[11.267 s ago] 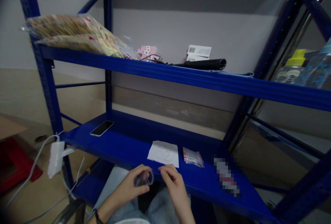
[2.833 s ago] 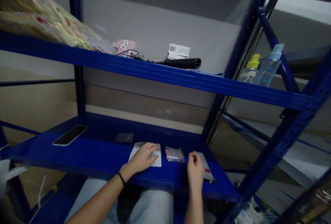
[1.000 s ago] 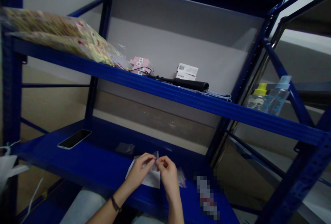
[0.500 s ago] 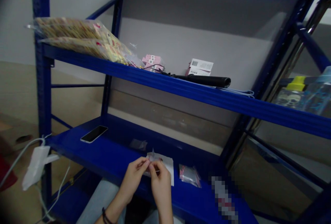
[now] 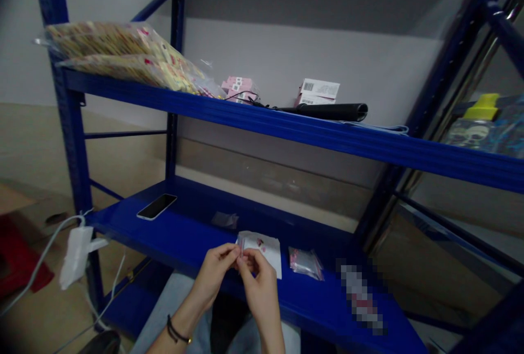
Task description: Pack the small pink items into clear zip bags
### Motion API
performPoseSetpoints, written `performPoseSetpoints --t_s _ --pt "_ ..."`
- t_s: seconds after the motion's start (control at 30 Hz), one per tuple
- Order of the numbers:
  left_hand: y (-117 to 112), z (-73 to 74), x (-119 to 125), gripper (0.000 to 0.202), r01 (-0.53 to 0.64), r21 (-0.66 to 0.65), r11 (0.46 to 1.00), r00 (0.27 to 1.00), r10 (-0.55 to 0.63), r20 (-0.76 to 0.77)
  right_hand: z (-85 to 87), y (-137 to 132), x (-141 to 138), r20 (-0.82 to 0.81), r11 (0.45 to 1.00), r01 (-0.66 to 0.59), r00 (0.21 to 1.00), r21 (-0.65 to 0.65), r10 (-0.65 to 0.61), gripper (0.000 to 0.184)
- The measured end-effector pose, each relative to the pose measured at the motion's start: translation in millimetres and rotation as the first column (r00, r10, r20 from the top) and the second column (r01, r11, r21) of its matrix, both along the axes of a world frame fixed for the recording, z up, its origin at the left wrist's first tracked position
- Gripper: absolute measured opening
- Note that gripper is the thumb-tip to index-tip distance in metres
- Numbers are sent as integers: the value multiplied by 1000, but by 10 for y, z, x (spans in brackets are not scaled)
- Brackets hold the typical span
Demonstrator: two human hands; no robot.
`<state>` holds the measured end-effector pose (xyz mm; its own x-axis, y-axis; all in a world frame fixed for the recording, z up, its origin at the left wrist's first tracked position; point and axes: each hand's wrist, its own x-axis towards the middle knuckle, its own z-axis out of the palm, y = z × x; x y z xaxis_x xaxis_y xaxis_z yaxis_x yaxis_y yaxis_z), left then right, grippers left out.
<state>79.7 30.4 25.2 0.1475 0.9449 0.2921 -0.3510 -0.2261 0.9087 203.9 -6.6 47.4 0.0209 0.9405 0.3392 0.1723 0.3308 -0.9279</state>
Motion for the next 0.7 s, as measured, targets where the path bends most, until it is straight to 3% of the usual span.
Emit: performPoseSetpoints --t_s 0.27,0.4,0.53,0.7 --pt "-82 131 -128 30 -71 253 965 941 148 -304 -34 -12 32 211 991 95 971 89 -112 34" --pt "-105 171 -115 24 -94 250 964 914 183 -362 -109 -4 29 255 978 173 947 117 -198 40" --pt "-124 177 -68 22 -98 257 961 889 201 -411 -127 3 7 229 980 162 956 114 -185 38" --pt "-143 152 -12 22 -130 369 920 788 322 -525 -112 1 5 251 978 178 947 109 -201 28"
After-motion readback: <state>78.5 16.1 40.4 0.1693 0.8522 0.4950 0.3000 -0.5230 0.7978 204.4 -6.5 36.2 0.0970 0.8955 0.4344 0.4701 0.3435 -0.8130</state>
